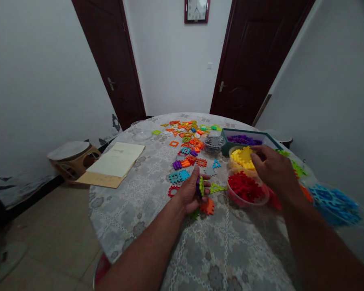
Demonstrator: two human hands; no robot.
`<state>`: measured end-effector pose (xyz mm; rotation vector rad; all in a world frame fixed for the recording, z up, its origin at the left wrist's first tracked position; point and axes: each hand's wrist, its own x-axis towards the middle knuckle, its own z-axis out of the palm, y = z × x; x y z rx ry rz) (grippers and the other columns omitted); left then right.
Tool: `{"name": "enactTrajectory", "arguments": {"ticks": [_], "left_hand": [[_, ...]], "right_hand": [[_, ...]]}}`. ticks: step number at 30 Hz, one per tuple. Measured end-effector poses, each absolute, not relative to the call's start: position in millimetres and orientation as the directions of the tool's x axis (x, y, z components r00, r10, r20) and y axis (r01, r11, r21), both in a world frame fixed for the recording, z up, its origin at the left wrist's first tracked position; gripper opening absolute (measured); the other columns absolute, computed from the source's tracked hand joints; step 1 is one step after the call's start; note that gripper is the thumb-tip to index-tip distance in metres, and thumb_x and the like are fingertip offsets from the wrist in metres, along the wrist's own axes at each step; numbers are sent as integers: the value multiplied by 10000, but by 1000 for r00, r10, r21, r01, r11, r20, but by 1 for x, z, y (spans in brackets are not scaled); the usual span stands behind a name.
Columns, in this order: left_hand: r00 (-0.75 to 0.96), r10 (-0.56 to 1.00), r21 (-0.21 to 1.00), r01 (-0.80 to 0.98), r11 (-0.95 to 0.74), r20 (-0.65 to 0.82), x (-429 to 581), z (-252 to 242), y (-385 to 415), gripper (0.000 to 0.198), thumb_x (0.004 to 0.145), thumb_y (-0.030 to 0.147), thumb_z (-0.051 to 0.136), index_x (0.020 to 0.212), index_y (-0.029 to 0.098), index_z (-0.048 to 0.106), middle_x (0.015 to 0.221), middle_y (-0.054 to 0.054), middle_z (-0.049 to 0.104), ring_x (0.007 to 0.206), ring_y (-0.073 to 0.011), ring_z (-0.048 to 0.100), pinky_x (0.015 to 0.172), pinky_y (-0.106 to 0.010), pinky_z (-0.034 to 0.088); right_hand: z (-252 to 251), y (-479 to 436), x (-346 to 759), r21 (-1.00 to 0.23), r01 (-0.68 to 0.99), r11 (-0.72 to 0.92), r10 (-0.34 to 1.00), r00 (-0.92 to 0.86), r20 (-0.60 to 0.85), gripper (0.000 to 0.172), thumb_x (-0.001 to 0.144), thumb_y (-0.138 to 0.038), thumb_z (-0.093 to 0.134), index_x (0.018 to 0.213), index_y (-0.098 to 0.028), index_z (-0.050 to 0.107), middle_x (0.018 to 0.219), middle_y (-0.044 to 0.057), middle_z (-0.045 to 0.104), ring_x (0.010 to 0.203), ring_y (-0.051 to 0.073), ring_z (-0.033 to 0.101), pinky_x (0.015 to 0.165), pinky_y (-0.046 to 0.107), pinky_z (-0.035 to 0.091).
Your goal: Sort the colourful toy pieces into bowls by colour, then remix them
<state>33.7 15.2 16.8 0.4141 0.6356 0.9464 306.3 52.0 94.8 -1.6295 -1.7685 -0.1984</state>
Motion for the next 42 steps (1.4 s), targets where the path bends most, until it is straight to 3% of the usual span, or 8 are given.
{"name": "enactTrajectory", "arguments": {"ticks": [6, 12, 15, 19, 27, 33, 38, 42], "left_hand": [[421, 854, 573, -635, 518, -306, 33, 21, 15, 560, 913, 687, 692, 1056, 146, 663, 818, -39, 678, 593, -127, 660, 443, -200, 481], [405, 877, 579, -661, 476, -259, 36, 20, 15, 532, 926, 661, 691, 1050, 144, 666, 852, -90, 729, 700, -200, 739, 616, -306, 616], [378, 896, 587, -681, 439, -232, 39, 20, 14, 484, 910, 612, 746, 993, 140, 683, 859, -97, 743, 760, -216, 757, 686, -309, 626], [339, 909, 613, -672, 415, -243, 41, 20, 15, 429, 908, 556, 778, 987, 143, 692, 872, -88, 750, 775, -207, 758, 675, -282, 615], [334, 896, 668, -598, 442, -293, 39, 22, 13, 368, 960, 507, 731, 1041, 152, 675, 860, -57, 719, 667, -150, 696, 556, -247, 575], [323, 899, 702, -564, 434, -296, 34, 24, 12, 374, 909, 499, 794, 1066, 184, 666, 782, 32, 567, 539, -73, 512, 424, -185, 434], [327, 891, 719, -531, 449, -314, 36, 27, 9, 421, 908, 558, 771, 1048, 173, 675, 760, 42, 520, 524, -70, 469, 429, -199, 429], [319, 877, 692, -539, 480, -360, 37, 31, 10, 347, 1009, 489, 617, 1073, 152, 677, 753, 25, 525, 514, -91, 479, 429, -230, 450]], "right_hand": [[92, 84, 312, -229, 960, 161, 758, 28, 652, 406, 968, -324, 515, 1262, -119, 705, 1182, 202, 762, 1078, 329, 705, 1008, 478, 512], [78, 4, 229, -430, 746, 509, 814, -256, 521, 295, 998, -374, 611, 1217, -202, 706, 1063, 96, 765, 867, 227, 712, 839, 392, 578], [62, -20, 195, -493, 645, 584, 808, -399, 434, 234, 978, -269, 657, 1206, -221, 689, 1163, 100, 750, 990, 229, 715, 905, 402, 579], [47, -22, 184, -534, 643, 549, 834, -375, 405, 202, 959, -215, 686, 1161, -213, 678, 1140, 94, 748, 1025, 238, 710, 927, 409, 568], [70, -24, 209, -589, 670, 453, 874, -204, 441, 124, 975, -171, 586, 991, -213, 702, 929, 40, 749, 845, 187, 698, 773, 307, 530], [107, 24, 314, -464, 843, 272, 853, 12, 522, 215, 961, -305, 576, 977, -215, 771, 980, 57, 793, 879, 210, 714, 833, 328, 521], [127, 86, 409, -332, 923, -195, 807, 344, 480, 304, 923, -299, 572, 1063, -180, 815, 1032, 110, 815, 892, 231, 726, 817, 317, 508], [126, 116, 440, -287, 894, -345, 785, 442, 434, 308, 874, -247, 596, 1028, -124, 833, 1038, 197, 807, 927, 291, 738, 810, 353, 495]]}}
